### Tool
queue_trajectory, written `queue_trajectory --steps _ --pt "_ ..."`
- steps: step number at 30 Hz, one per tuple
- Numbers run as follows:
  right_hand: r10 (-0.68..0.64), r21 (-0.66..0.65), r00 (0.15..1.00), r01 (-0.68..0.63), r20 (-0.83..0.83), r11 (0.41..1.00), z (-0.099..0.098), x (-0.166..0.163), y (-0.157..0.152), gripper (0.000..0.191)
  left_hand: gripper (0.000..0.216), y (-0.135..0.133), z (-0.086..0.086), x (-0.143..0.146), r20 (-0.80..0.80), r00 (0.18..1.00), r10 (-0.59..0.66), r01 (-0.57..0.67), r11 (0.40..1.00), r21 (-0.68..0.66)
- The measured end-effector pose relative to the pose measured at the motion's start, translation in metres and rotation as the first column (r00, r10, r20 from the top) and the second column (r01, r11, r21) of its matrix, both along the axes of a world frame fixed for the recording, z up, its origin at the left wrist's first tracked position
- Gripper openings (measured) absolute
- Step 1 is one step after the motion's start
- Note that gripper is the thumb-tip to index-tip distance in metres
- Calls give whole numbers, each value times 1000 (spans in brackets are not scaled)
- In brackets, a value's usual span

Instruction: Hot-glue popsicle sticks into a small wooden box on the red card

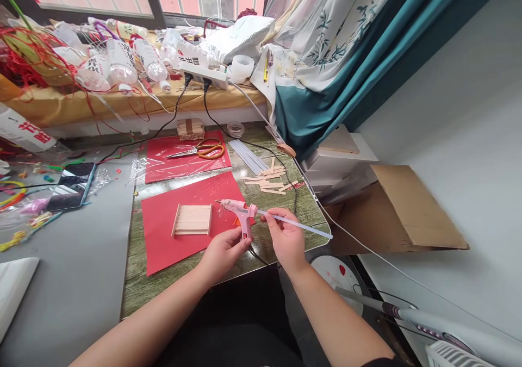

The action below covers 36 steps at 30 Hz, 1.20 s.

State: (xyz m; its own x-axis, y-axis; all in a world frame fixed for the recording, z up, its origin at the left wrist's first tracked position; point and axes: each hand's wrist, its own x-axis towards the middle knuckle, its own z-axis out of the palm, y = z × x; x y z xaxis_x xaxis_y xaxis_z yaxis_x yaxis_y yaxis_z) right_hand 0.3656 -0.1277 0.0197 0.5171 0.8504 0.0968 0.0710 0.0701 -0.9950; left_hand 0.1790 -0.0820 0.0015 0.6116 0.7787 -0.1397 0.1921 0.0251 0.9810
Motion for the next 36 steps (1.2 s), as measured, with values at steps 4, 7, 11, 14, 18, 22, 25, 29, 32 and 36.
queue_trajectory --steps 4,7,11,14,18,22,25,29,32,36 --pt "-43 -23 997 42 -65 999 -3 -4 -1 25 33 -1 1 0 -19 1000 6 -6 1000 -2" --pt "-67 -14 996 67 -55 998 -2 -6 -3 24 32 -2 -1 1 -18 1000 4 -4 1000 -3" --pt "-65 15 997 65 30 998 4 -6 -4 19 31 -2 -3 0 -28 1000 6 -6 1000 17" --pt "-41 -11 998 41 39 999 5 -4 -4 20 32 -2 -2 0 -37 999 -2 3 999 33" --pt "-25 -41 996 22 -82 999 1 -4 0 25 34 -2 -2 3 -34 999 5 -5 1000 16" --pt "94 -83 975 -112 -199 990 -8 -9 4 35 34 -4 -3 5 -11 998 55 -55 998 -4" --pt "163 -179 954 -211 -253 961 -15 -13 6 43 33 -5 -2 6 0 998 69 -69 998 -13" --pt "240 -289 933 -315 -268 904 -24 -14 8 42 30 -5 3 8 -45 997 66 -64 997 45" --pt "260 -292 935 -325 -239 900 -26 -12 12 40 26 -8 8 10 -89 995 50 -44 996 75" --pt "247 -252 924 -324 -292 912 -23 -7 23 42 41 -13 14 -8 -126 992 -11 27 991 130"
